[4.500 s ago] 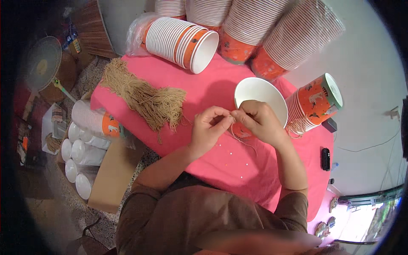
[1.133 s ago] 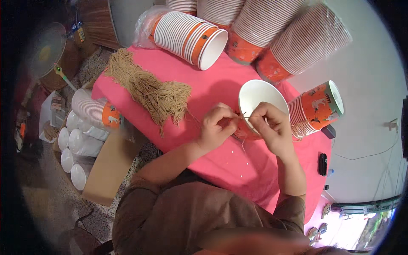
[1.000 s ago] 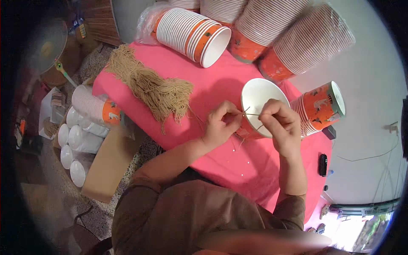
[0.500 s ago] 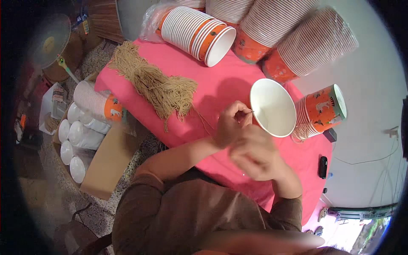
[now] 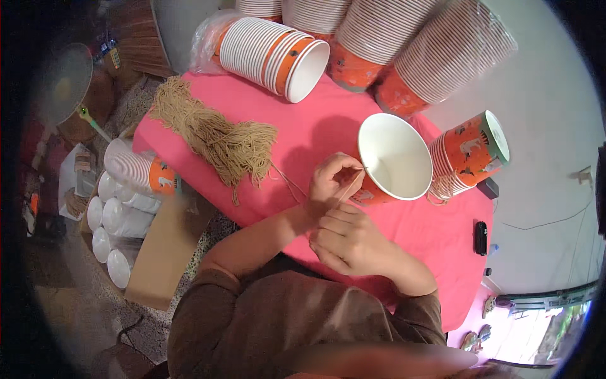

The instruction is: Tie thin cords or ropes to the handles of printed plastic buckets.

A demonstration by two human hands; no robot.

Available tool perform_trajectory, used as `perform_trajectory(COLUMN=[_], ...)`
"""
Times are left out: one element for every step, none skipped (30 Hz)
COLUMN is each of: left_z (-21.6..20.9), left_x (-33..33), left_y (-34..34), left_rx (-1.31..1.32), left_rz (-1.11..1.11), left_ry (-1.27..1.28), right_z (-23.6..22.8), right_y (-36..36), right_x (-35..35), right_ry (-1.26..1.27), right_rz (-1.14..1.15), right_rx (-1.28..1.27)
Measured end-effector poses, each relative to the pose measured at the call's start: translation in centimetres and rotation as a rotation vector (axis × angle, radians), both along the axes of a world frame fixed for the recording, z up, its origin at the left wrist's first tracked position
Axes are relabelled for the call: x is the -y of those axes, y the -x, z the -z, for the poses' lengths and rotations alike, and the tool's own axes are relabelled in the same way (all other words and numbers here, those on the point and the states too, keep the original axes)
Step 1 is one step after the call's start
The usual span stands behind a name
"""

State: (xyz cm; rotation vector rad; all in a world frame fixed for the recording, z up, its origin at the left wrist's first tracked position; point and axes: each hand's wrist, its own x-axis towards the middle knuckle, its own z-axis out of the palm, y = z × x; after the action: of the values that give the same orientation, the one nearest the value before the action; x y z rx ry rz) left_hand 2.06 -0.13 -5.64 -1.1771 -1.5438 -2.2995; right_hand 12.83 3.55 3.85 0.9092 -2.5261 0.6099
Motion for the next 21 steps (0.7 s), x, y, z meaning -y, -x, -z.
perform_trajectory(left_z=[-0.3,-0.5,-0.6,-0.7,-0.6,-0.6,-0.5,-0.3,-0.1,0.1,0.3,0.4,0.5,0.5,0.4,0.3,0.2,0.1,0.0,-0.1,-0.3], left_x=[0.2,0.2,0.2,0.1,-0.1,-0.1,-0.2,-0.3,-0.5,-0.7,-0.8,-0.9,-1.0,-1.0,-1.1,-1.2,-1.3,-1.4,-1.5,-1.7,-1.8], left_y=[-0.1,-0.2,-0.4,-0.5,-0.5,-0.5,-0.4,-0.3,-0.2,-0.1,-0.1,-0.1,-0.1,-0.1,0.0,0.0,0.0,0.1,0.2,0.5,0.9], left_rx=[0.022,0.019,0.023,0.028,0.026,0.000,-0.026,-0.029,-0.066,-0.103,-0.105,-0.100,-0.095,-0.097,-0.090,-0.082,-0.085,-0.059,-0.033,0.013,0.058], left_rz=[0.018,0.027,0.035,0.043,0.053,0.034,0.016,0.020,0.008,-0.005,0.000,-0.013,-0.026,-0.023,-0.034,-0.046,-0.044,-0.047,-0.049,-0.044,-0.038], left_ry=[0.050,0.054,0.026,-0.001,0.003,-0.003,-0.010,-0.006,-0.024,-0.043,-0.041,-0.047,-0.052,-0.051,-0.054,-0.058,-0.058,-0.028,0.001,0.035,0.070], right_z=[0.2,0.4,0.6,0.9,1.1,1.2,1.4,1.6,1.8,2.0,2.2,2.1,1.9,1.8,1.8,2.0,2.1,2.0,1.9,1.8,1.6], right_y=[-0.1,-0.2,-0.2,-0.2,-0.2,-0.2,-0.1,-0.1,0.0,0.1,0.1,0.2,0.2,0.3,0.3,0.5,0.5,0.5,0.5,0.4,0.2], right_x=[0.1,0.1,0.1,0.1,0.1,0.1,0.1,0.1,0.2,0.3,0.3,0.2,0.1,0.1,0.0,-0.2,-0.2,-0.3,-0.4,-0.6,-0.8], right_ry=[0.002,0.004,0.008,0.006,0.004,0.008,0.031,0.053,0.056,0.086,0.116,0.118,0.122,0.126,0.127,0.132,0.137,0.136,0.121,0.107,0.106], right_rz=[-0.005,-0.009,0.000,-0.019,-0.037,-0.033,-0.056,-0.080,-0.075,-0.092,-0.109,-0.105,-0.126,-0.147,-0.145,-0.148,-0.151,-0.150,-0.106,-0.062,-0.060], right_rx=[0.015,0.030,0.028,0.042,0.056,0.054,0.062,0.070,0.068,0.058,0.049,0.047,0.059,0.071,0.069,0.072,0.074,0.070,0.067,0.062,0.057])
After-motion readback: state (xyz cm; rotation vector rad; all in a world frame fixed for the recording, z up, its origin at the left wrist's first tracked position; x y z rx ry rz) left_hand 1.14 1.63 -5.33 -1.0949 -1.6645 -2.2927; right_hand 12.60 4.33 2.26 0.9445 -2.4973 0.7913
